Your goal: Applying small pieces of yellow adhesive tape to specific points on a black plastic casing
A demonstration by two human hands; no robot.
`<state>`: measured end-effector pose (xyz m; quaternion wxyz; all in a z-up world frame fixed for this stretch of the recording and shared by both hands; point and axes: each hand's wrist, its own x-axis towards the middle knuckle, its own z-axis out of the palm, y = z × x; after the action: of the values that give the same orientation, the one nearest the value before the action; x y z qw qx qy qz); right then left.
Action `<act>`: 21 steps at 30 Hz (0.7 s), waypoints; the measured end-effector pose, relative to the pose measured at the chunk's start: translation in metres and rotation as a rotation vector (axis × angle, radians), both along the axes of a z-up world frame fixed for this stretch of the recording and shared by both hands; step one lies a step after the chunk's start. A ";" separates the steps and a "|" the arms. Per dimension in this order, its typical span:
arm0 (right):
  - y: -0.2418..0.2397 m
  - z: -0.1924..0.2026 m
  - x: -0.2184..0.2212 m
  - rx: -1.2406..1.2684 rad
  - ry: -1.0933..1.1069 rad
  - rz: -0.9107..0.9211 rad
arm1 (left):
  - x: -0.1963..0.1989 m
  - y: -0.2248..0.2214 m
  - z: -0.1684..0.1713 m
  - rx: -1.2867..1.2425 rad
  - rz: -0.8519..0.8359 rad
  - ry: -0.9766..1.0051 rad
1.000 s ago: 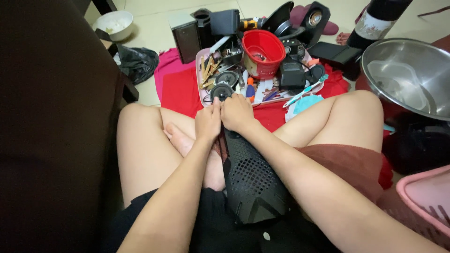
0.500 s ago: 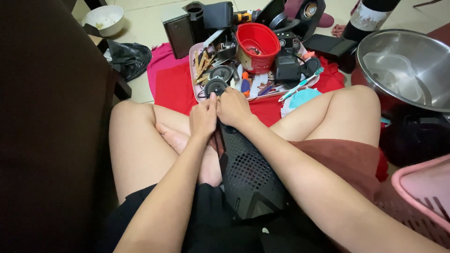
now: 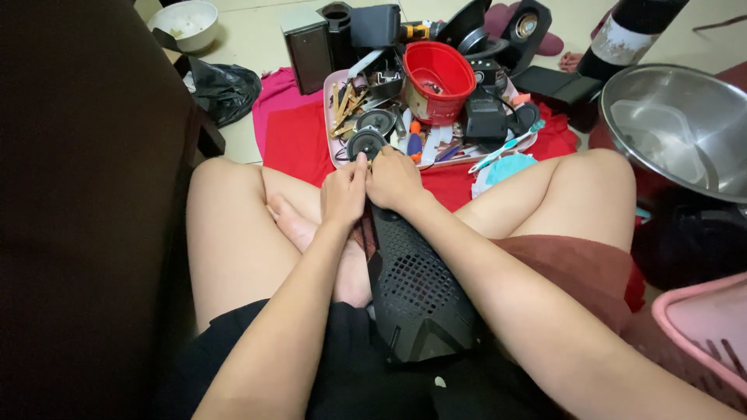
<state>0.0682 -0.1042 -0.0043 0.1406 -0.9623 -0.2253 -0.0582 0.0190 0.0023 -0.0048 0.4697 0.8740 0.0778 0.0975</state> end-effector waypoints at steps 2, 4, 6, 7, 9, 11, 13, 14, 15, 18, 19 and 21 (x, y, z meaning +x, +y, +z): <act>0.000 -0.002 0.002 -0.016 0.009 -0.001 | 0.000 0.001 0.001 0.000 -0.016 0.015; 0.001 -0.002 0.002 -0.032 0.018 -0.004 | 0.000 0.003 0.000 0.000 -0.033 0.031; 0.002 0.001 0.000 -0.057 0.045 -0.009 | 0.002 0.004 -0.003 0.032 -0.061 0.076; 0.001 -0.001 0.003 -0.059 0.040 -0.007 | 0.001 0.004 -0.001 0.029 -0.059 0.072; 0.000 -0.006 0.007 -0.089 0.078 0.002 | -0.002 0.003 0.003 0.043 -0.106 0.112; -0.001 -0.008 0.010 -0.086 0.101 0.004 | 0.002 0.006 -0.002 0.074 -0.137 0.119; -0.001 -0.011 0.012 -0.082 0.132 0.003 | 0.005 0.007 -0.007 0.105 -0.171 0.134; 0.000 -0.012 0.014 -0.094 0.131 -0.005 | 0.007 0.007 -0.010 0.118 -0.163 0.120; 0.001 -0.013 0.015 -0.106 0.130 -0.014 | 0.009 0.007 -0.013 0.132 -0.156 0.106; 0.002 0.001 -0.005 0.004 0.016 -0.054 | 0.011 0.007 -0.020 0.114 -0.117 0.003; 0.001 0.002 -0.006 0.005 0.021 -0.054 | 0.007 0.006 -0.015 0.115 -0.117 0.008; -0.002 0.003 -0.007 -0.002 -0.054 -0.036 | -0.002 0.002 -0.005 0.049 -0.058 -0.117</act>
<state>0.0608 -0.1060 -0.0017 0.1325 -0.9645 -0.2115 -0.0864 0.0170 0.0048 -0.0097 0.4545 0.8799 0.0225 0.1365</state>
